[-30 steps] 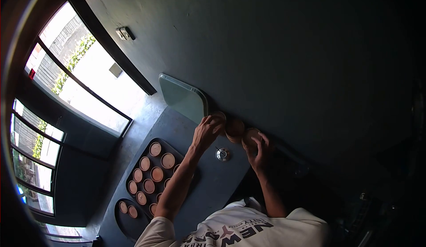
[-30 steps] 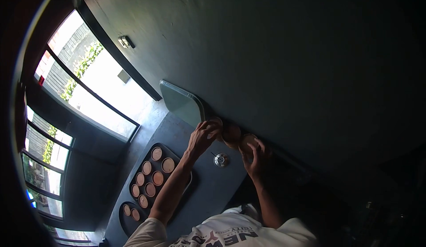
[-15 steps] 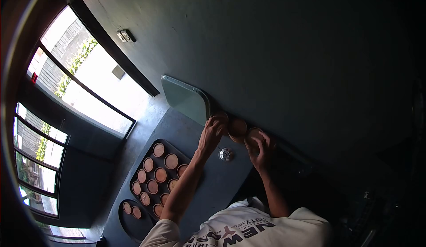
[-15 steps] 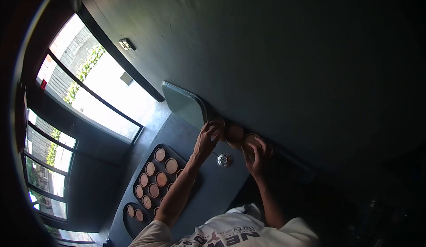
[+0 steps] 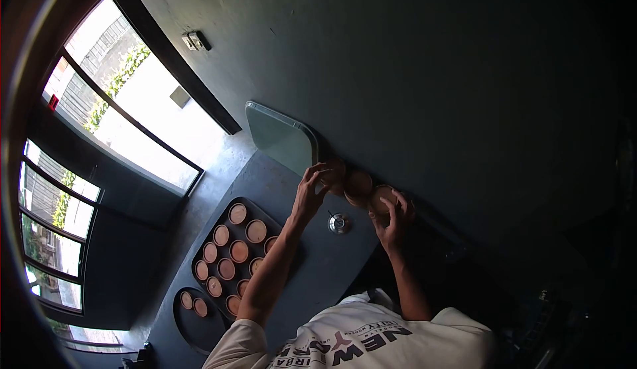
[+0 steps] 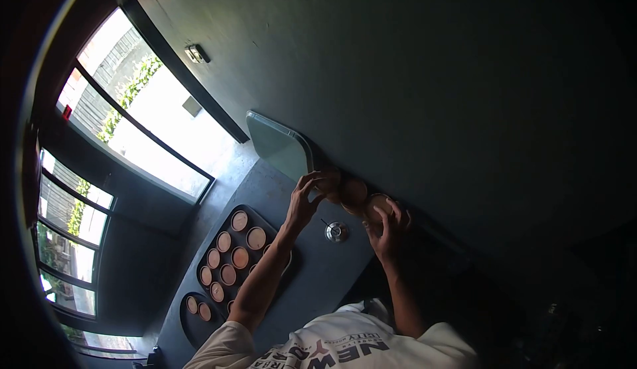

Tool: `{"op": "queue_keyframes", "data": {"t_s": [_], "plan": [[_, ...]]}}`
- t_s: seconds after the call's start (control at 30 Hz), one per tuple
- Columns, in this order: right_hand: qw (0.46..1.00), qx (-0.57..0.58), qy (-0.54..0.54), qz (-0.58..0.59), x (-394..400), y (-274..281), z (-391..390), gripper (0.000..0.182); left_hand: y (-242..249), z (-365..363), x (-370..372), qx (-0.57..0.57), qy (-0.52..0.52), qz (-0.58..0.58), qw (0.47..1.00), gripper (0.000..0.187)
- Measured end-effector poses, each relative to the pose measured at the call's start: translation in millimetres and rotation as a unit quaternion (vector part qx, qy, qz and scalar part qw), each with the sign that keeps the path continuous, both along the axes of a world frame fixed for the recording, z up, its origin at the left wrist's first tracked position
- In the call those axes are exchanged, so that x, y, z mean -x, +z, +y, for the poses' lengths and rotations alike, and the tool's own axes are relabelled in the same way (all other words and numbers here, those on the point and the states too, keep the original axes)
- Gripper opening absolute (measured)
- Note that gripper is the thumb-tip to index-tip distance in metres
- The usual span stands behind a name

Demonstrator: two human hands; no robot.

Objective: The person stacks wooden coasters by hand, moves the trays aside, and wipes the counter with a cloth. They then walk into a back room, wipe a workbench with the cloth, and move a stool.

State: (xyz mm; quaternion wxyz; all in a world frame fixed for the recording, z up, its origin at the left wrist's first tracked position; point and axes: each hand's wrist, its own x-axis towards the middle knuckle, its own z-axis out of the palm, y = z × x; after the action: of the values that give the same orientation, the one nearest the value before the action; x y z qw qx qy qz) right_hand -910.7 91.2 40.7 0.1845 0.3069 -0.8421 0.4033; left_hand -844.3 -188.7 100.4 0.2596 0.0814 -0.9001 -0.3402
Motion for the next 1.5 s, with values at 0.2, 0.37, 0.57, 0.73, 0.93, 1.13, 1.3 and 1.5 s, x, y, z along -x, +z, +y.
{"op": "queue_keyframes", "data": {"t_s": [0.2,0.37,0.57,0.73,0.93,1.13,1.3,1.5], "plan": [[0.999,-0.001,0.004,0.047,-9,23,3,0.047,24,-2,-76,-0.004,0.094,0.065,0.993,0.037],[0.99,0.037,0.114,0.072,-37,63,-14,0.036,-2,14,-216,-0.151,0.281,0.101,0.942,0.024],[0.907,0.136,0.396,-0.044,-129,103,-79,0.034,-35,116,-396,-0.165,0.469,0.075,0.864,0.025],[0.809,-0.077,0.564,-0.143,-206,70,-150,0.058,-56,179,-467,-0.2,0.606,0.087,0.765,0.024],[0.797,-0.184,0.576,0.004,-304,34,-203,0.078,-37,158,-527,-0.128,0.641,0.119,0.747,0.025],[0.707,-0.187,0.681,-0.038,-438,36,-260,0.075,-28,41,-628,-0.082,0.621,0.097,0.773,0.032],[0.74,-0.212,0.632,0.096,-567,9,-329,0.086,-32,-88,-700,0.084,0.518,-0.183,0.831,0.095],[0.78,-0.172,0.595,0.087,-595,-36,-347,0.055,-125,-198,-771,-0.005,0.268,-0.32,0.909,0.133]]}}
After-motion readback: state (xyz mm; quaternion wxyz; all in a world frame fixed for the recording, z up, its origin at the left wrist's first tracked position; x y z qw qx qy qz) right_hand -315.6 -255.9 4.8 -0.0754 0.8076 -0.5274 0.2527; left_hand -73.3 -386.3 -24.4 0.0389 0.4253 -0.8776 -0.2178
